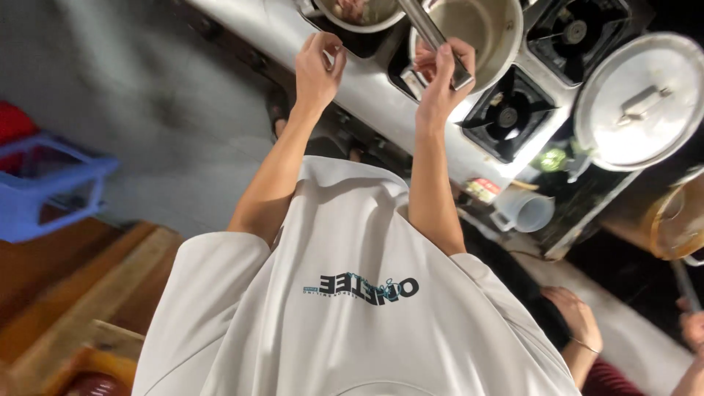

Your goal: Cooking meat in pots on a stove using tongs.

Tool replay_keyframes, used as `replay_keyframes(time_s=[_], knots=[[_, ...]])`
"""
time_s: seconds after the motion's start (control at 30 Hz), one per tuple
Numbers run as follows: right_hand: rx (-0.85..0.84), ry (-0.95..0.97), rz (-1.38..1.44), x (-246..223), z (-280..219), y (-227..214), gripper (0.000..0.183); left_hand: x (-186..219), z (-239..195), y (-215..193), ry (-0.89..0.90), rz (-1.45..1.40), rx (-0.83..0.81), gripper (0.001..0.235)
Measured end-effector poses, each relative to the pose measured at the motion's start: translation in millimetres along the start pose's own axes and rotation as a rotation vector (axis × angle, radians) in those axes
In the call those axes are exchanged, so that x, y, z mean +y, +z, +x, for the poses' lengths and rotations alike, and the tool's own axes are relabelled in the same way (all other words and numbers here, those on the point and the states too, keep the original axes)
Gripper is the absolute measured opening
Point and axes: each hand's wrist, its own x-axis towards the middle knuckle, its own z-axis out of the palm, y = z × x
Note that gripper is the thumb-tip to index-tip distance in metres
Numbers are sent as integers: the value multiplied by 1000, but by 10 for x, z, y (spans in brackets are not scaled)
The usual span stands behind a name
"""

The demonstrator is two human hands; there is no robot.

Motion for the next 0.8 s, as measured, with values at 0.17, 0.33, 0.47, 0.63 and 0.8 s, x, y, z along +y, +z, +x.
replay_keyframes(time_s=[0.17, 0.33, 0.47, 0.63, 0.8], knots=[[-55, 50, -17, -182, 96, -445, 19, 6, -378, 641, -206, -220, -15, 17], [-37, -162, -115, -322, 180, -953, 17, 379, -438, 1014, -610, -173, -443, 52], [10, -181, -195, -415, 382, -1331, 13, 510, -425, 1290, -742, -179, -444, 39], [-120, -94, -183, -420, 533, -1513, 14, 78, -314, 1428, -565, -291, -176, 41], [-225, -102, -313, -561, 688, -1427, 11, 273, -250, 1264, -440, -187, -117, 43]])
